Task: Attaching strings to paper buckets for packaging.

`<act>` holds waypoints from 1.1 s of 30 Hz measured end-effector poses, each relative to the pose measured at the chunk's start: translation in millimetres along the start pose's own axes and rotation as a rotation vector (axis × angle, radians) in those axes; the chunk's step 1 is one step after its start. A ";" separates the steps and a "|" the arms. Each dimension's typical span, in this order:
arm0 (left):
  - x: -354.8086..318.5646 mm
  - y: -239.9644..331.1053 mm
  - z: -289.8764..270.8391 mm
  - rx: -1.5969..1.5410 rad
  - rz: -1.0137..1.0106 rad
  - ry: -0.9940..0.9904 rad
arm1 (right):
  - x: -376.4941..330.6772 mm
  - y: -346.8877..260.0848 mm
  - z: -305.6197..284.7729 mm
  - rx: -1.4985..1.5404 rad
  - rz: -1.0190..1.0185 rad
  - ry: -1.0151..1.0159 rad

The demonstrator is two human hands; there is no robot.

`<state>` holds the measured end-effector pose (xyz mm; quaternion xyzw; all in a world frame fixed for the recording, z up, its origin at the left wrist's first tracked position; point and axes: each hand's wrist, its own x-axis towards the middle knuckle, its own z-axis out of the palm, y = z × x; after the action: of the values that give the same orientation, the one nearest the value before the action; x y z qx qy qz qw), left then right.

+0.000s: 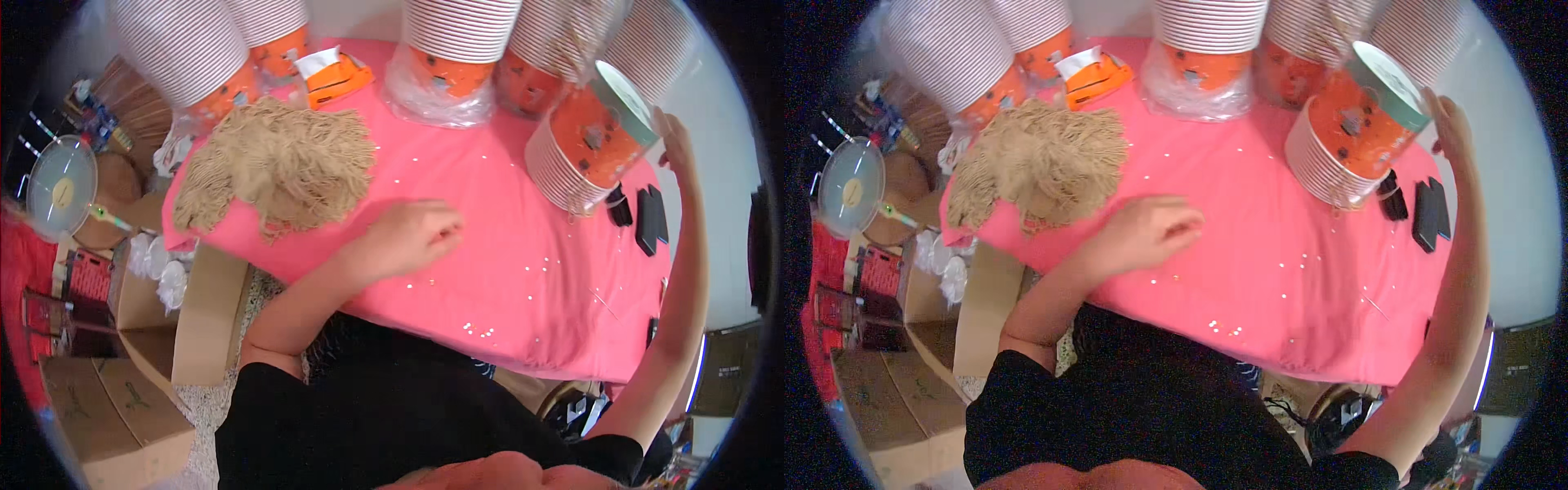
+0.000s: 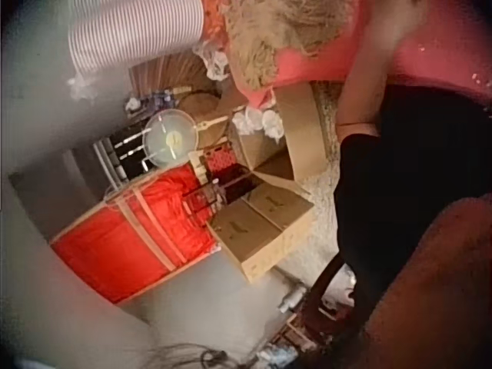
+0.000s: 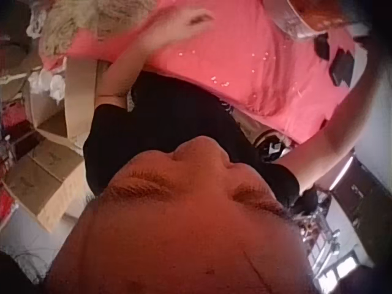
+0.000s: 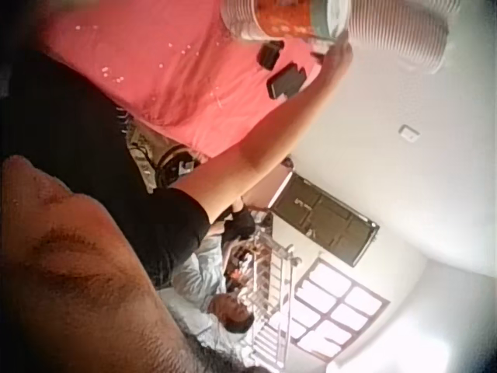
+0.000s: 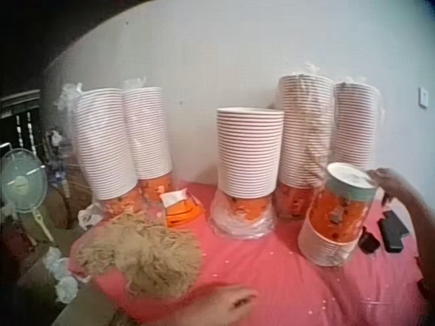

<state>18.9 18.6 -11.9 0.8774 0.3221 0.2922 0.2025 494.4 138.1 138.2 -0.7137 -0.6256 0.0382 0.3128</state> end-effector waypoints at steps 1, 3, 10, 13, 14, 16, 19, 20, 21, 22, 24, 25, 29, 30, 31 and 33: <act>-6.3 2.4 -4.3 -0.014 -0.011 -0.013 | 0.1 -10.1 1.2 -0.069 -0.025 0.061; -10.8 -11.3 -23.6 0.076 -0.028 0.016 | -29.7 -38.0 0.1 -0.281 -0.507 0.517; 5.8 -69.4 -71.6 0.184 -0.287 0.262 | -25.4 -199.8 52.5 -0.164 -0.848 0.470; 33.2 -86.8 -44.8 0.132 -0.254 0.339 | -19.0 -260.0 50.2 -0.128 -0.900 0.517; 41.9 -91.2 -35.5 0.092 -0.177 0.381 | -16.6 -277.1 52.6 -0.131 -0.900 0.521; 57.7 -85.3 -21.0 0.079 -0.198 0.393 | -5.1 -308.6 59.1 -0.146 -0.741 0.314; 72.8 -97.5 -31.7 0.029 -0.292 0.333 | 16.4 -334.1 55.4 -0.207 -0.660 0.000; 79.1 -102.3 -36.4 0.018 -0.280 0.474 | 16.3 -334.6 50.9 -0.188 -0.643 -0.029; 86.4 -104.2 -42.2 0.003 -0.266 0.615 | 14.5 -336.7 43.0 -0.221 -0.696 -0.072; 96.1 -105.1 -46.9 0.002 -0.262 0.617 | 18.3 -333.6 36.5 -0.219 -0.713 -0.117; 117.5 -104.1 -54.9 -0.032 -0.283 0.725 | 11.9 -337.3 28.1 -0.191 -0.713 -0.149; 125.6 -102.5 -58.1 -0.033 -0.279 0.728 | 12.6 -338.4 27.3 -0.194 -0.714 -0.145; 149.5 -95.3 -56.9 -0.142 -0.157 0.868 | 33.3 -322.1 32.0 -0.007 -0.648 -0.168; 153.3 -96.8 -54.4 -0.167 -0.113 0.912 | 40.6 -322.5 38.3 0.406 -1.109 -0.370; 156.9 -99.2 -51.0 -0.168 -0.108 0.908 | 46.1 -320.0 40.3 0.843 -1.550 -0.571; 154.2 -108.5 -50.9 -0.322 -0.062 0.933 | 25.6 -331.6 32.2 0.299 -1.149 -0.234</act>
<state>33.5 209.6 26.0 0.6006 0.3552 0.6938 0.1785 197.3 181.5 284.9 -0.2007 -0.9291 0.0288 0.3092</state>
